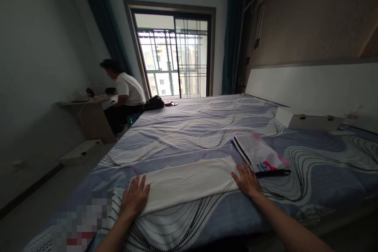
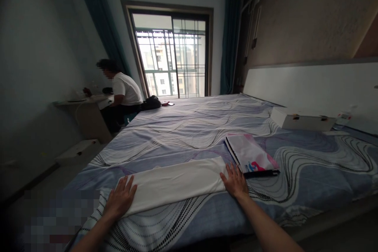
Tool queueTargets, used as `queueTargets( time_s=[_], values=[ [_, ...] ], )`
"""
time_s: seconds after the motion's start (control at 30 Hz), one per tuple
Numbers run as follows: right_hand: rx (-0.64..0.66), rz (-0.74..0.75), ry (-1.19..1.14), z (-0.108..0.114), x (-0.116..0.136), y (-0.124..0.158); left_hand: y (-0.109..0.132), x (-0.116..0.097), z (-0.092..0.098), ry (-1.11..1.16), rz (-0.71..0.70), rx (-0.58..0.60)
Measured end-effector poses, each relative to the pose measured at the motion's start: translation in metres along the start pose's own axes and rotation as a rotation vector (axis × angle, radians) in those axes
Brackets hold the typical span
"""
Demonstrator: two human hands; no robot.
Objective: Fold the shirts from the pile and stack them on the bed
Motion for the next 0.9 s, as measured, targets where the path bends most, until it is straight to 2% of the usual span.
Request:
queueTargets(
  time_s=[0.17, 0.37, 0.43, 0.5, 0.57, 0.67, 0.73, 0.83, 0.9],
  values=[
    [0.006, -0.010, 0.031, -0.001, -0.015, 0.026, 0.029, 0.003, 0.005, -0.056, 0.025, -0.005],
    [-0.090, 0.026, 0.093, -0.009, -0.032, 0.060, 0.070, 0.006, 0.010, -0.045, 0.066, -0.031],
    [-0.093, 0.016, 0.111, -0.011, -0.036, 0.071, 0.084, 0.005, 0.015, -0.029, 0.112, -0.107],
    [-0.107, 0.000, 0.124, -0.010, -0.035, 0.082, 0.097, 0.002, 0.026, -0.022, 0.149, -0.241],
    [-0.140, -0.027, 0.127, -0.006, -0.027, 0.093, 0.108, -0.007, 0.036, -0.013, 0.083, -0.349],
    [-0.247, -0.081, 0.100, 0.004, -0.001, 0.111, 0.115, -0.036, 0.041, 0.085, -0.153, -0.348],
    [-0.313, -0.022, 0.058, 0.011, 0.029, 0.122, 0.115, -0.065, 0.039, 0.236, -0.305, -0.329],
    [-0.289, 0.249, -0.016, 0.017, 0.092, 0.129, 0.108, -0.121, 0.028, 0.468, -0.497, -0.282],
    [-0.225, 0.429, -0.072, 0.020, 0.137, 0.126, 0.096, -0.156, 0.016, 0.512, -0.534, -0.184]
  ],
)
Point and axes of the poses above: each hand's wrist, its own y-axis away from the middle knuckle, its own z-axis out of the back of the hand, x = y × z, the point moved 5 cm from there along -y, towards the middle knuckle, and after that the axes turned 1 degree about y, right-handed, at the moved point
